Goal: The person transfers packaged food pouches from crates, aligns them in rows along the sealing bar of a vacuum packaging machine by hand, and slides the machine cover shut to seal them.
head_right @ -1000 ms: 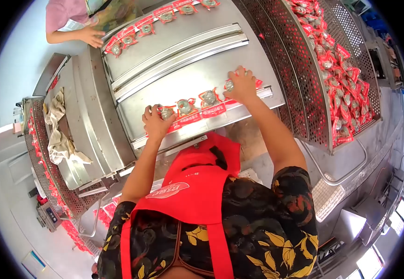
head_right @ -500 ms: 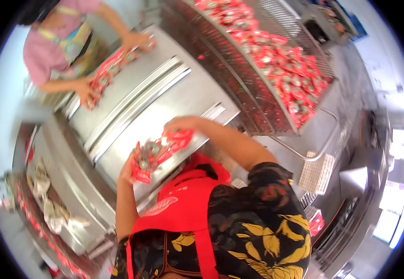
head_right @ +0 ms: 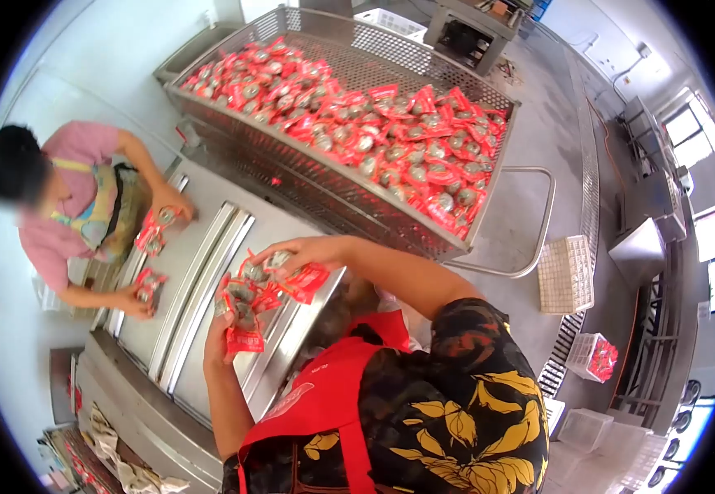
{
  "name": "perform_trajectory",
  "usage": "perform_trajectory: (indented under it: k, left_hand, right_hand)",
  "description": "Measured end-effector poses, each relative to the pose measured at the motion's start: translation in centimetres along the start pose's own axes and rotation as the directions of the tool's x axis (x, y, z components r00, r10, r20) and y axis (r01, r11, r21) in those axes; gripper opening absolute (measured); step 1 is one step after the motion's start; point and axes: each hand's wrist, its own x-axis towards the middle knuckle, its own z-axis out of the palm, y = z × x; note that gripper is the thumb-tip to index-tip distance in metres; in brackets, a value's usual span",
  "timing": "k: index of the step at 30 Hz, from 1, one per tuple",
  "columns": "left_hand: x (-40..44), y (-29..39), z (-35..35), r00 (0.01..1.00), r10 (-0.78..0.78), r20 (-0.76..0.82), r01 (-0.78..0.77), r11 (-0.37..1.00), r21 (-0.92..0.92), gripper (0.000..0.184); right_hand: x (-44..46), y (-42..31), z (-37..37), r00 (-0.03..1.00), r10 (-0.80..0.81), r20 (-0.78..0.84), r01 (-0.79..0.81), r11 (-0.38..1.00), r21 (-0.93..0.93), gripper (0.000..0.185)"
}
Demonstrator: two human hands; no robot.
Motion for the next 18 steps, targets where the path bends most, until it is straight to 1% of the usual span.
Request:
perform_trajectory:
  k: [1,2,3,4,6,7,8,9,10,12,13,14,15,16,17,18]
  left_hand:
    - [2.9,-0.2,2.3,1.000,-0.003,0.014,0.003,1.000,0.015,0.098]
    - [5.9,-0.5,4.5,0.996,-0.015,0.093,0.008,0.997,0.072,0.099]
    - [9.0,-0.9,6.8,0.985,-0.032,0.168,0.010,0.992,0.128,0.100]
    - [12.5,-1.6,9.2,0.979,-0.050,0.198,0.015,0.984,0.176,0.098]
    - [19.3,-2.5,15.4,0.958,-0.081,0.274,0.005,0.964,0.267,0.092]
    - [22.6,-3.3,18.6,0.955,-0.114,0.274,0.044,0.968,0.247,0.090]
    - [25.8,-4.1,21.6,0.951,-0.152,0.270,0.090,0.969,0.229,0.089]
    - [29.4,-5.3,24.2,0.942,-0.148,0.302,0.081,0.971,0.223,0.085]
    - [32.9,-6.6,26.5,0.942,-0.159,0.297,0.092,0.969,0.228,0.085]
    - [38.6,-8.8,29.9,0.942,-0.216,0.258,0.181,0.972,0.152,0.082]
    - [40.3,-9.6,30.8,0.942,-0.224,0.249,0.191,0.970,0.152,0.082]
    - [41.7,-10.4,31.5,0.962,-0.222,0.158,0.200,0.969,0.144,0.081]
    - [42.9,-11.2,31.9,0.974,-0.219,0.061,0.210,0.968,0.136,0.080]
    - [44.2,-12.1,31.2,0.973,-0.227,0.040,0.220,0.966,0.134,0.080]
    - [45.4,-12.9,29.6,0.991,-0.134,0.015,0.126,0.964,0.236,0.081]
    - [46.0,-13.4,28.4,0.999,-0.041,-0.004,0.039,0.939,0.342,0.083]
  right_hand:
    - [-2.9,-1.7,-2.0,0.999,-0.016,-0.035,0.015,0.999,-0.043,0.074]
    - [-6.2,-3.9,-3.4,0.996,0.076,-0.052,-0.073,0.995,0.069,0.076]
    - [-9.3,-5.1,-6.0,0.993,-0.017,-0.114,0.011,0.999,-0.051,0.075]
    - [-12.3,-6.2,-8.6,0.980,-0.112,-0.163,0.083,0.981,-0.177,0.074]
    - [-18.7,-8.8,-13.6,0.955,-0.154,-0.253,0.098,0.970,-0.222,0.083]
    - [-21.9,-10.5,-15.3,0.923,-0.205,-0.325,0.105,0.948,-0.299,0.090]
    - [-25.0,-11.5,-17.6,0.921,-0.209,-0.329,0.111,0.950,-0.292,0.090]
    - [-27.9,-12.5,-20.1,0.884,-0.217,-0.414,0.107,0.956,-0.273,0.089]
    - [-30.5,-13.3,-22.5,0.841,-0.218,-0.495,0.103,0.963,-0.250,0.088]
    - [-34.5,-14.0,-27.4,0.743,-0.249,-0.621,0.189,0.968,-0.163,0.084]
    - [-36.3,-14.2,-30.8,0.739,-0.154,-0.656,0.150,0.987,-0.062,0.086]
    - [-37.4,-14.2,-34.1,0.743,-0.143,-0.654,0.149,0.988,-0.047,0.086]
    - [-38.2,-14.1,-37.2,0.651,-0.187,-0.736,0.067,0.979,-0.190,0.086]
    - [-38.7,-14.1,-40.1,0.557,-0.246,-0.794,-0.034,0.948,-0.317,0.086]
    - [-39.0,-14.1,-43.0,0.570,-0.230,-0.789,-0.028,0.954,-0.298,0.086]
    - [-38.9,-13.8,-45.7,0.554,-0.248,-0.795,-0.189,0.892,-0.410,0.087]
